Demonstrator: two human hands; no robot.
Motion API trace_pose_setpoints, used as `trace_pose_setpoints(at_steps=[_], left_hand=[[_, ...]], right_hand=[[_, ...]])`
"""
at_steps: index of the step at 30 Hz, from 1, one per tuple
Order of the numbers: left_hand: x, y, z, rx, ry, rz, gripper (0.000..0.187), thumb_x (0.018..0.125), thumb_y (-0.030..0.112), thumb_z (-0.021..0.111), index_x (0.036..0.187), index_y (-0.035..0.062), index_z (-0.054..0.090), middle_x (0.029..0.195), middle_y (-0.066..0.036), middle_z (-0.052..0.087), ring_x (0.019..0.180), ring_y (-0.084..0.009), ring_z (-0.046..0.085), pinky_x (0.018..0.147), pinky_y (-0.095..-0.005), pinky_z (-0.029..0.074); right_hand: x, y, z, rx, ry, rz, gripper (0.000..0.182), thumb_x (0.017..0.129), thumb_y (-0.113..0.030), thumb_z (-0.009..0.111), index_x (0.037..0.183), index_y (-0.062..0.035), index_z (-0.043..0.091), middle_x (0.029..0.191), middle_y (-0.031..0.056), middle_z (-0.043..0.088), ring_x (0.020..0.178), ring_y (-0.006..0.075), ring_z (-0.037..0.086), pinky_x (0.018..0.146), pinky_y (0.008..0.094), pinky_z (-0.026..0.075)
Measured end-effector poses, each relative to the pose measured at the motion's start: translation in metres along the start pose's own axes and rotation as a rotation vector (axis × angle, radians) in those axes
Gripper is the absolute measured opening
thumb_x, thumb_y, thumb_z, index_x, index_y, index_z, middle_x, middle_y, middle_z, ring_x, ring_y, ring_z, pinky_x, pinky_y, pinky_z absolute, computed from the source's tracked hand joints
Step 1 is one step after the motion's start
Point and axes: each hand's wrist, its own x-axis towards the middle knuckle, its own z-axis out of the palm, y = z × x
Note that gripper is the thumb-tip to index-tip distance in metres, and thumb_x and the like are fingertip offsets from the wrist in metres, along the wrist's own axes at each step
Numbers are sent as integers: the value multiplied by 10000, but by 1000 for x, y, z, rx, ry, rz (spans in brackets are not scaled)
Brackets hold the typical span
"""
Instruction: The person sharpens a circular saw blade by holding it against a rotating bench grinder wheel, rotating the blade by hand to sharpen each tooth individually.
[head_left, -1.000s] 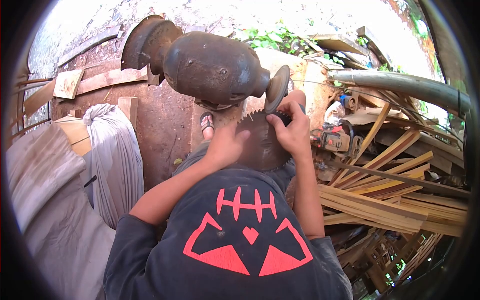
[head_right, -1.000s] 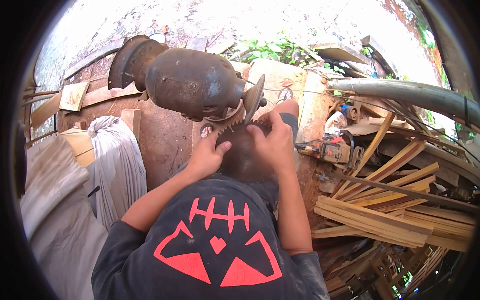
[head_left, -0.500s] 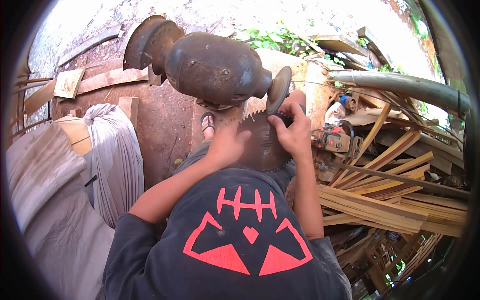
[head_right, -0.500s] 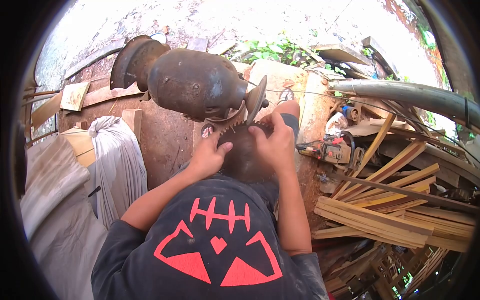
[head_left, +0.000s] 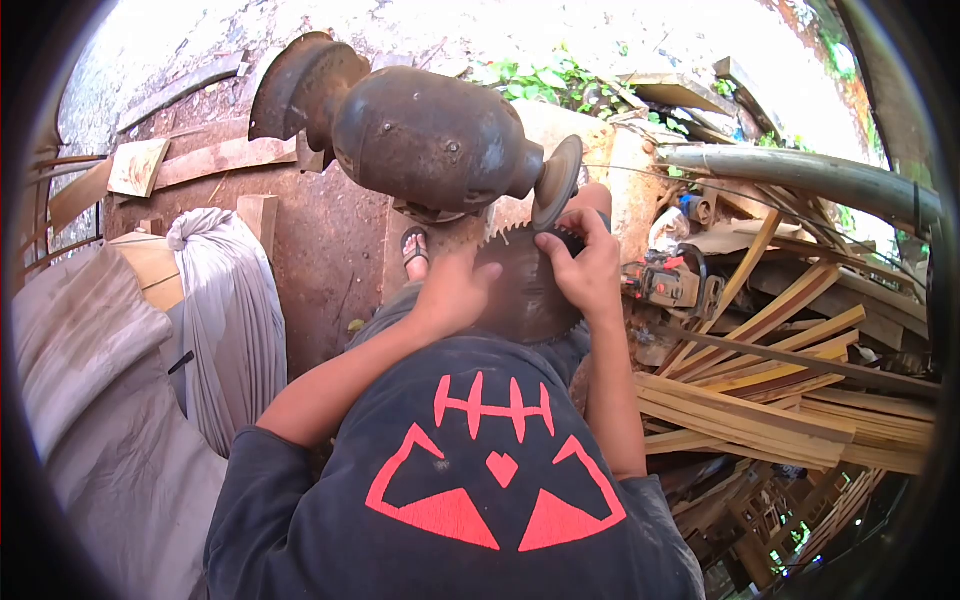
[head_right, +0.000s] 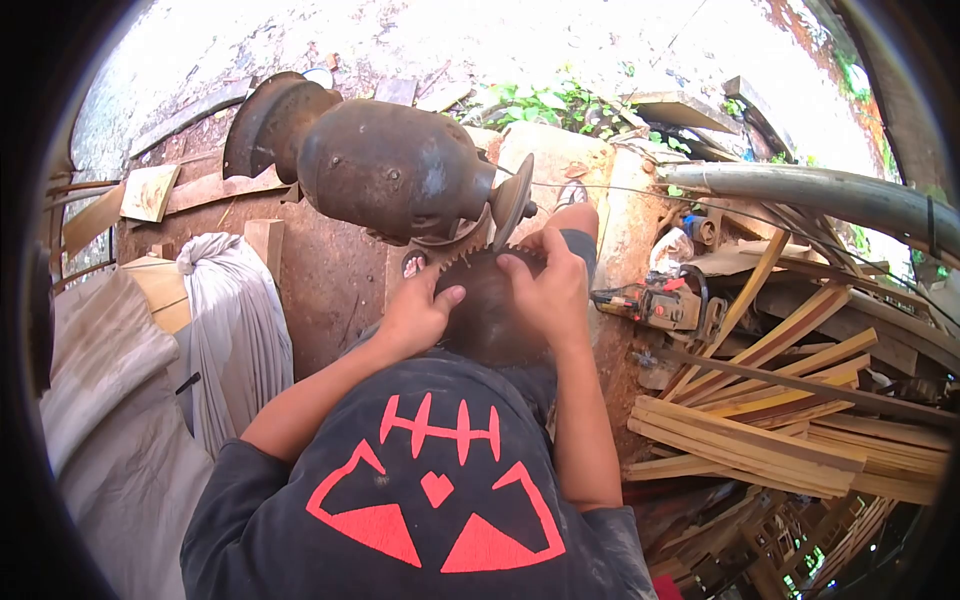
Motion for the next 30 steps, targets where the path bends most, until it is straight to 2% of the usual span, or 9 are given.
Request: trace_pose_setpoints(at_steps=[8,30], left_hand=[[-2,10,-4,60,-19,-66,300,986,193,671,1165,-46,637,1016,-279,709,984,-438,692,876,-474,509],[-1,0,4,-2,27,-23,287,989,180,673,1154,-53,641,984,-275,710,936,-412,701,843,-468,511]], right_hand=[[0,-1,0,-17,-9,10,321,821,-211,839,972,26,684,912,250,742,895,436,725,815,460,555],[1,-3,-2,-31,-8,-7,317,817,-212,839,969,25,692,920,242,750,906,427,736,829,460,562]])
